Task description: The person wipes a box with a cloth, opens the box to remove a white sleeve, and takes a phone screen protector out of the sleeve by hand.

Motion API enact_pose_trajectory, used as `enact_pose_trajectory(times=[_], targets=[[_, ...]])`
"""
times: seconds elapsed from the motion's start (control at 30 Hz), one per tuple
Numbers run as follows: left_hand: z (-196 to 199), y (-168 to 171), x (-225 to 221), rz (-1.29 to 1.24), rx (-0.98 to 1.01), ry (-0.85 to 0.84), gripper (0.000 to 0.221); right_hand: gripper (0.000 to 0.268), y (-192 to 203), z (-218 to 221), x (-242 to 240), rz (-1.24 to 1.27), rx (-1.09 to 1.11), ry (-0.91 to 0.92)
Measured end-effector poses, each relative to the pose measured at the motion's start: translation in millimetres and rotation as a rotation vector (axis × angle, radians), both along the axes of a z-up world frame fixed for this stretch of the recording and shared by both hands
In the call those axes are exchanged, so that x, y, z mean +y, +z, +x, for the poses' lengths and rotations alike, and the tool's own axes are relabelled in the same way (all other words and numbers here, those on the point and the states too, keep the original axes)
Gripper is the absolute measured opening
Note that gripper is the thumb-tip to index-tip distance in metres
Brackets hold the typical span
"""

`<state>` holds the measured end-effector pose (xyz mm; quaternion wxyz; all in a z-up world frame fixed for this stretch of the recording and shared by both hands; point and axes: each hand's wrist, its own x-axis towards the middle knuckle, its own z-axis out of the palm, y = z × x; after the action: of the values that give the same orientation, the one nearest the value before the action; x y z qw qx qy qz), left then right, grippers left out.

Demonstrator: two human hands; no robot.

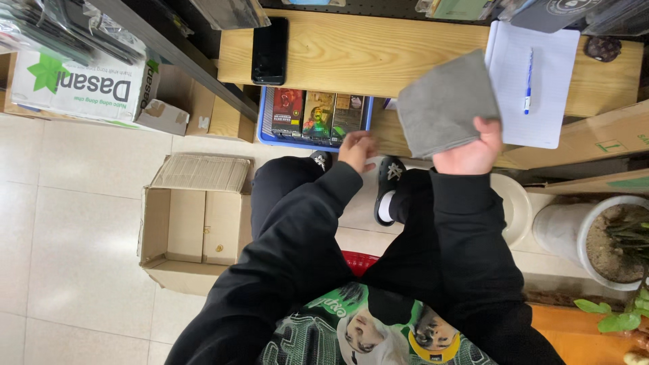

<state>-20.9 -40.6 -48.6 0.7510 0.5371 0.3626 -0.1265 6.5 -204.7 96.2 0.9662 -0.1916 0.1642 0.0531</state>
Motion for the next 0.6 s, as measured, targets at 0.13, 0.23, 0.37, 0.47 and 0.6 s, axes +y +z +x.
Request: enact_pose_trajectory(times=[0.13, 0.23, 0.37, 0.47, 0.6], targets=[[27.2, -28.3, -3.2, 0.494, 0.035, -0.529, 0.036, 0.066, -6.3, 9.4, -9.8, 0.111, 0.103, -0.117], [44.3, -47.0, 3.6, 1.015, 0.089, -0.789, 0.044, 0.079, -19.8, 14.8, -17.4, 0.14, 0.14, -0.093], [53.5, -82.4, 13.5, 1.337, 0.163, -0.768, 0.065, 0.074, -18.6, 17.7, -24.8, 0.122, 0.169, -0.127], [53.8, -92.0, 8.1, 1.499, 0.187, -0.73, 0.072, 0.065, -16.3, 22.5, -22.2, 0.062, 0.198, -0.12], [52.8, -98.7, 7.2, 1.541, 0.156, -0.676, 0.069, 0.061, -30.6, 26.0, -25.1, 0.042, 0.238, -0.121]])
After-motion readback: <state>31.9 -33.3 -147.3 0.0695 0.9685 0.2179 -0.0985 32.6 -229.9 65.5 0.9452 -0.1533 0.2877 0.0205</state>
